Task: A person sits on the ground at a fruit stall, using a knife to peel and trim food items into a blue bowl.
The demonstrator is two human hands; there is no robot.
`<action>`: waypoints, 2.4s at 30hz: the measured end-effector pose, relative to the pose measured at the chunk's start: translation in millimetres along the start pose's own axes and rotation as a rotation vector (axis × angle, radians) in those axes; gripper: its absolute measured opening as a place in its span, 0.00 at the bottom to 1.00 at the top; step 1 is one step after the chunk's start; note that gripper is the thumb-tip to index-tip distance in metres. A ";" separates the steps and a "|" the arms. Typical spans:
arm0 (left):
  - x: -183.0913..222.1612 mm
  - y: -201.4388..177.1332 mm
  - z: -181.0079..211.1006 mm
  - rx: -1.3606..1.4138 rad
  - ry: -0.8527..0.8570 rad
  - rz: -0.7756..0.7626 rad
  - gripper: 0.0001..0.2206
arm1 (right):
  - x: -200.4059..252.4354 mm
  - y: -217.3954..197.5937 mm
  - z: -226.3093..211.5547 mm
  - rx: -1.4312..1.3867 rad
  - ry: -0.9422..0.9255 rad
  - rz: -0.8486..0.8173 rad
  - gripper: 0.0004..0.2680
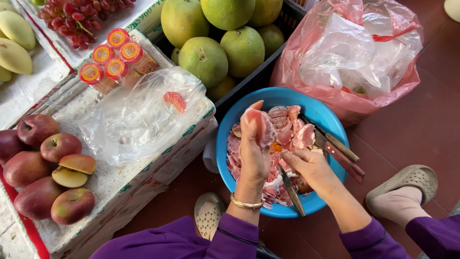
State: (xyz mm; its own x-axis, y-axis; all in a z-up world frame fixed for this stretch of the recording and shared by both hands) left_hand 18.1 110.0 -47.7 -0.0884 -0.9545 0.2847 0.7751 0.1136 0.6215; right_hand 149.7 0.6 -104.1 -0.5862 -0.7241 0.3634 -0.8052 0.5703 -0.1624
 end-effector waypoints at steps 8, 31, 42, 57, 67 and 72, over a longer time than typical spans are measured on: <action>14.6 10.9 -3.1 -0.178 0.091 -0.137 0.24 | 4.8 10.4 -81.4 0.101 -0.221 0.027 0.04; 8.9 5.4 -15.1 -0.077 0.114 -0.108 0.24 | -9.9 2.5 -73.9 0.315 -0.349 0.085 0.06; 10.1 7.8 -10.7 -0.202 0.222 -0.143 0.25 | -1.5 14.9 -87.1 0.222 -0.410 0.073 0.00; 1.4 4.2 -29.0 -0.503 0.641 -0.239 0.25 | -31.1 8.4 -52.9 0.452 -0.384 0.141 0.09; -84.4 -65.3 -157.1 0.083 -0.075 -0.017 0.25 | -18.3 0.6 -88.6 0.467 -0.393 0.083 0.06; -106.1 -72.4 -172.6 0.259 -0.203 -0.043 0.27 | -9.3 -2.9 -104.6 0.505 -0.525 0.104 0.03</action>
State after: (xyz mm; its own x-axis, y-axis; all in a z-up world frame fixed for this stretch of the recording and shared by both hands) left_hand 79.3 155.5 -248.8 -0.2604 -0.8886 0.3777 0.5853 0.1658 0.7937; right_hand 166.9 46.3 -11.0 -0.5257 -0.8385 -0.1436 -0.6121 0.4900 -0.6207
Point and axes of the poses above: each hand's wrist, its own x-axis away from the middle knuckle, its own y-axis out of the palm, z = x × y, the point moved 9 cm from there along -x, towards the middle knuckle, and after that the axes turned 10 degrees about z, right-handed, at the moved point
